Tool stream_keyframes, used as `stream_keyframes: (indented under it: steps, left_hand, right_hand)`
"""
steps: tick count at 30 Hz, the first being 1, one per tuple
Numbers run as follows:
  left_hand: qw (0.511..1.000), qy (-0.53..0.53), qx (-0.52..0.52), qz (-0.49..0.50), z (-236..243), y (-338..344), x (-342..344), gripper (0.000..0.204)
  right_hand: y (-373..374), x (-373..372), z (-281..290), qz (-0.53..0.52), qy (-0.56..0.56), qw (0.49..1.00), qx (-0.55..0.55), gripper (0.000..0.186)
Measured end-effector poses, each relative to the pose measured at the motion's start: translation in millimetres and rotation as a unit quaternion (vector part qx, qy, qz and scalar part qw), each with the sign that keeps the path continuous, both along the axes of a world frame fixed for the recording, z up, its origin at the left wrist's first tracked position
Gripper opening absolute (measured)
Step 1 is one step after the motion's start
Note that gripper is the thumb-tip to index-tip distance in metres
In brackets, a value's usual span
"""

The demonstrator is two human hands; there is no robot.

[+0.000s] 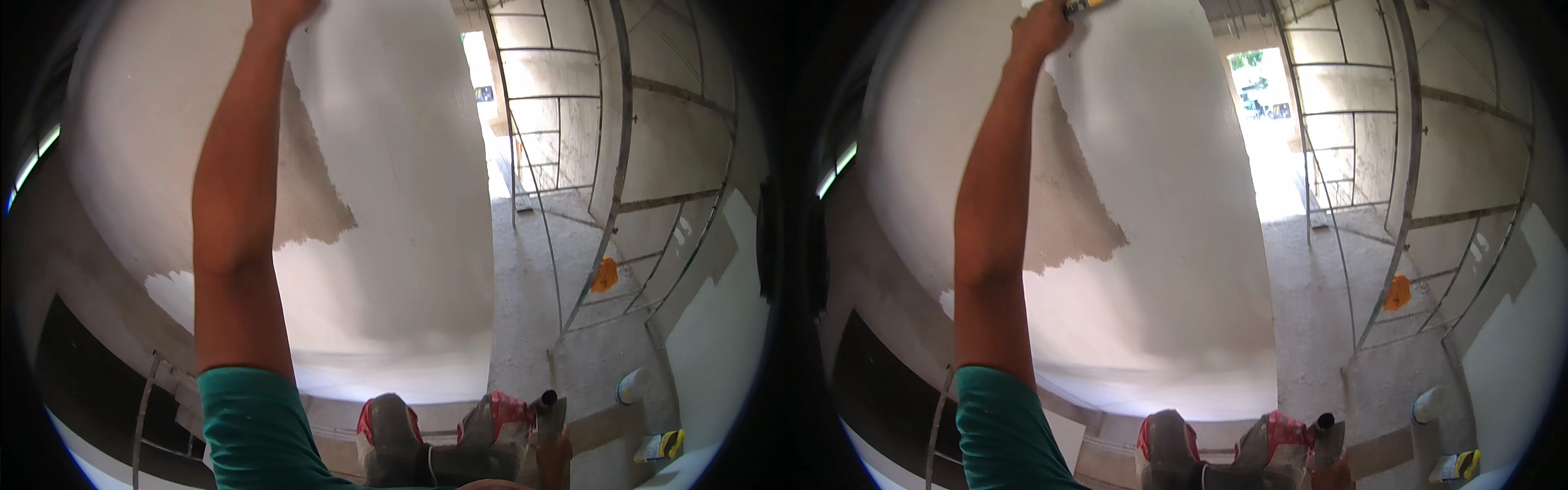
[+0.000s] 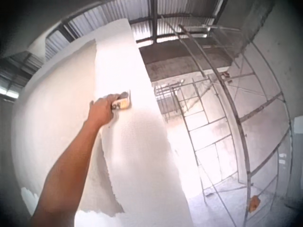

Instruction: The person applies white plaster to a ceiling using a trowel and hawk. They repeatedly scoop plaster from the hawk and spread it across the ceiling surface in smooth strokes while standing on a scaffold.

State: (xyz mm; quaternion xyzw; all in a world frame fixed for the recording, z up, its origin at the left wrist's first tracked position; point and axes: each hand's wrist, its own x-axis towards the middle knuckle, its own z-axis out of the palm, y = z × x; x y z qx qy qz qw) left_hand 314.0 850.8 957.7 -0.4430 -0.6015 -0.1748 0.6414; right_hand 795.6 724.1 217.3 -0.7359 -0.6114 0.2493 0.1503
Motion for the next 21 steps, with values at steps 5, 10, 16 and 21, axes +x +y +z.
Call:
stream_keyframes:
  steps: [5,10,16,21]
  left_hand:
    - [0.995,-0.016,-0.094,0.037,-27.5,-7.4,26.9,0.052]
    - [0.991,0.033,-0.125,0.023,-214.5,-0.1,-38.0,0.074]
    - [0.976,-0.053,-0.210,0.014,-448.7,-53.8,-75.8,0.065]
    - [0.949,-0.113,-0.295,-0.003,-474.4,-104.7,-63.2,0.065]
  right_hand:
    - [2.3,-21.2,49.8,0.012,0.037,0.998,-0.057,0.094]
    - [8.0,-23.9,68.0,0.002,0.031,0.995,-0.092,0.091]
    - [1.2,-24.2,62.0,0.013,0.037,0.997,-0.073,0.089]
    - [7.3,-18.5,51.4,0.024,0.090,0.992,-0.088,0.093]
